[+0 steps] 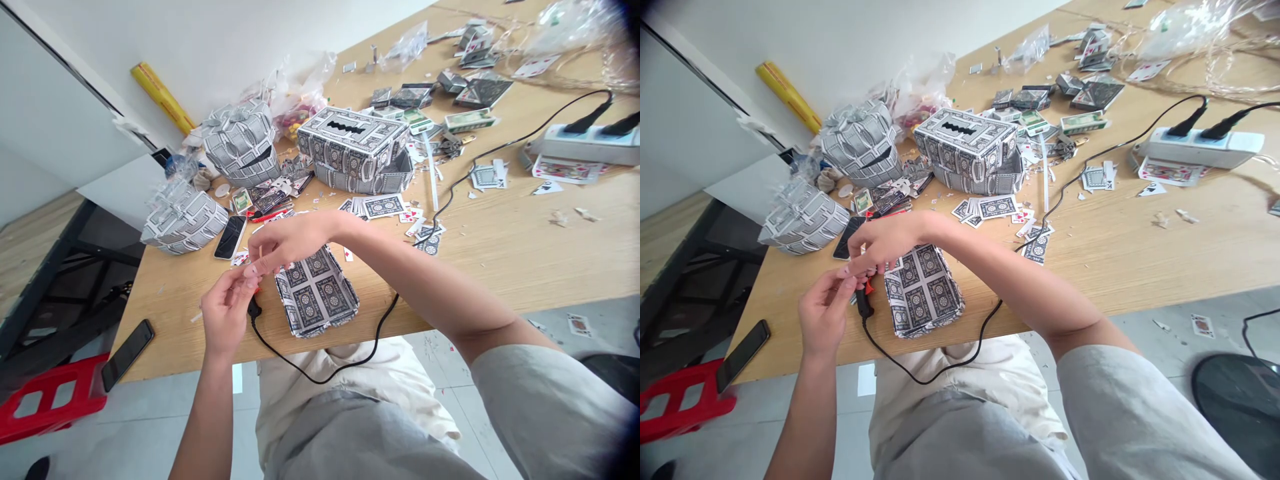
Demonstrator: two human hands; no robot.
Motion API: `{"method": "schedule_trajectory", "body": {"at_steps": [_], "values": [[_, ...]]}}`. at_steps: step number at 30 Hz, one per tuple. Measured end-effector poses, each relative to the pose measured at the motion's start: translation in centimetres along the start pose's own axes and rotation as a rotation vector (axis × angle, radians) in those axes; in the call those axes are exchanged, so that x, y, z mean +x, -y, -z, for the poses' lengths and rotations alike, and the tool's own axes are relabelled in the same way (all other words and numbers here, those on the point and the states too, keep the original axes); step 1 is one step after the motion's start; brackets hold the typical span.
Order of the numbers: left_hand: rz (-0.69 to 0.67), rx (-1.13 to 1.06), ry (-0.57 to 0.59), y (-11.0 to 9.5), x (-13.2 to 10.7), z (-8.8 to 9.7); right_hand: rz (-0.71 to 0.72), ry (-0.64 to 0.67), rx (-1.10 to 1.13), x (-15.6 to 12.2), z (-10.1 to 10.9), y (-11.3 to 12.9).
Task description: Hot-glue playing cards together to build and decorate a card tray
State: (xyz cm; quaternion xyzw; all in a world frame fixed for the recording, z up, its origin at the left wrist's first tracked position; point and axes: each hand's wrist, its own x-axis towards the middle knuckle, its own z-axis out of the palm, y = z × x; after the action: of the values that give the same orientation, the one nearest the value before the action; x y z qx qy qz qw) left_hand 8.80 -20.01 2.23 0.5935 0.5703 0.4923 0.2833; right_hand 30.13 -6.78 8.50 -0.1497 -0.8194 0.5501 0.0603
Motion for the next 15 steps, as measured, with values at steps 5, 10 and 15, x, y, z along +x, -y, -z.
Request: {"method": "schedule_trajectory", "body": {"at_steps": [5,10,15], "values": [[0.024,-0.031,0.071,-0.13,0.12,0.16,0.012,-0.078,-0.168,0.16,0.25,-0.49],[0.054,-0.028,0.107,-0.09,0.29,0.15,-0.001,-0.121,-0.225,0.33,0.3,-0.74],[0.001,0.19,0.253,0.73,0.57,1.02,-0.018,-0.08,-0.351,0.33,0.27,-0.44]]}}
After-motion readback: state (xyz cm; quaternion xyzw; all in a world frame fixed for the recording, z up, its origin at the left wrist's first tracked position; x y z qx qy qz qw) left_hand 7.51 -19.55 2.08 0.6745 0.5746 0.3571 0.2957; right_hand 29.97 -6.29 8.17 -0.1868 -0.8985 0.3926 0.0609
